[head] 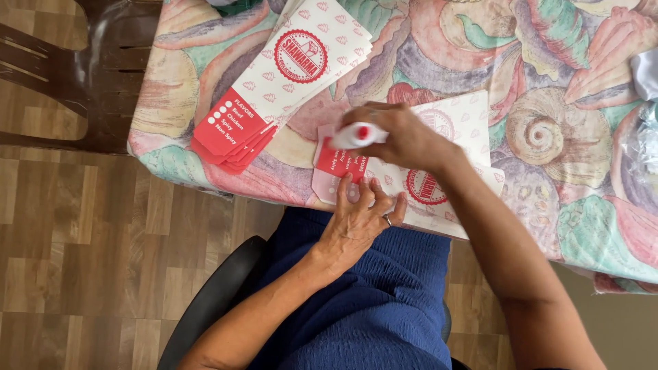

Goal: The person folds printed paper sheets into pouches, applies glue from a bottle to the edges, and presses the seams to seal them. The process is repeated for multiple pouches on a table.

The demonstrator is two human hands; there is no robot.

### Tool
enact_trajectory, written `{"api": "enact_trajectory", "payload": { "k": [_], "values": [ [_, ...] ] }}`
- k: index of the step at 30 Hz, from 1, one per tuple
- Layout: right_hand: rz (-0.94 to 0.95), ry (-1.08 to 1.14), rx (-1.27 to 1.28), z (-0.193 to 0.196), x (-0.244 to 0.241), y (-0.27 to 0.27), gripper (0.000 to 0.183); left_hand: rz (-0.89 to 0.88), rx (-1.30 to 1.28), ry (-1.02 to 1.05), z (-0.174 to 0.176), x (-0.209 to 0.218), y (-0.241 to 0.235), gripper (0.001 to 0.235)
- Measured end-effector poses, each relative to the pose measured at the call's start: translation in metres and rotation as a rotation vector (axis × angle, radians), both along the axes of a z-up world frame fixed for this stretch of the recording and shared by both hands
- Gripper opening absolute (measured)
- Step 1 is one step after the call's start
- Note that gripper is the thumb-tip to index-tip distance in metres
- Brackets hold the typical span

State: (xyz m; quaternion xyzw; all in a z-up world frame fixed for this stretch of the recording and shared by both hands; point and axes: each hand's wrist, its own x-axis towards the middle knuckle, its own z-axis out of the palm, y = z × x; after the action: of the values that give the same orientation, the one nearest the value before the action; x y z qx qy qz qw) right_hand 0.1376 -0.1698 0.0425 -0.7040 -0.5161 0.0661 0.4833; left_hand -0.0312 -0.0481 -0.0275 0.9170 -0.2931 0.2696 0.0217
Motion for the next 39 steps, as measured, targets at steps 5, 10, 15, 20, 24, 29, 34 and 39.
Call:
{"api": "enact_trajectory", "payload": {
  "k": [5, 10, 15, 20, 24, 29, 34, 39],
  "values": [
    [-0.117, -0.026, -0.143, 0.019, -0.013, -0.097, 0.03, 0.007, 0.0, -0.029, -0.004, -0.001, -0.002, 0.064],
    [-0.26, -0.175, -0.406, 0.023, -0.022, -0.185, 0.044, 0.037, 0.113, 0.064, 0.015, -0.002, 0.003, 0.054],
    [-0.164, 0.034, -0.316, 0.013, -0.01, -0.167, 0.038, 0.028, 0.089, 0.059, 0.013, -0.001, 0.003, 0.054],
    [-0.072, 0.036, -0.116, -0.003, 0.01, -0.051, 0.033, -0.008, -0.008, -0.042, -0.004, 0.002, -0.001, 0.064],
    [0.032, 0.042, -0.04, -0.009, 0.02, 0.021, 0.036, 0.024, 0.015, -0.071, 0.006, 0.0, 0.0, 0.062],
    [-0.012, 0.02, -0.072, -0.002, 0.002, -0.026, 0.046, -0.007, -0.008, -0.067, 0.001, 0.001, 0.0, 0.062],
    [-0.422, 0.081, -0.34, 0.012, -0.038, -0.176, 0.039, -0.021, -0.001, -0.038, -0.004, 0.0, 0.002, 0.065],
    [-0.517, 0.052, -0.367, 0.016, -0.049, -0.218, 0.038, -0.038, -0.023, -0.058, -0.007, 0.003, 0.001, 0.063]
  ]
}}
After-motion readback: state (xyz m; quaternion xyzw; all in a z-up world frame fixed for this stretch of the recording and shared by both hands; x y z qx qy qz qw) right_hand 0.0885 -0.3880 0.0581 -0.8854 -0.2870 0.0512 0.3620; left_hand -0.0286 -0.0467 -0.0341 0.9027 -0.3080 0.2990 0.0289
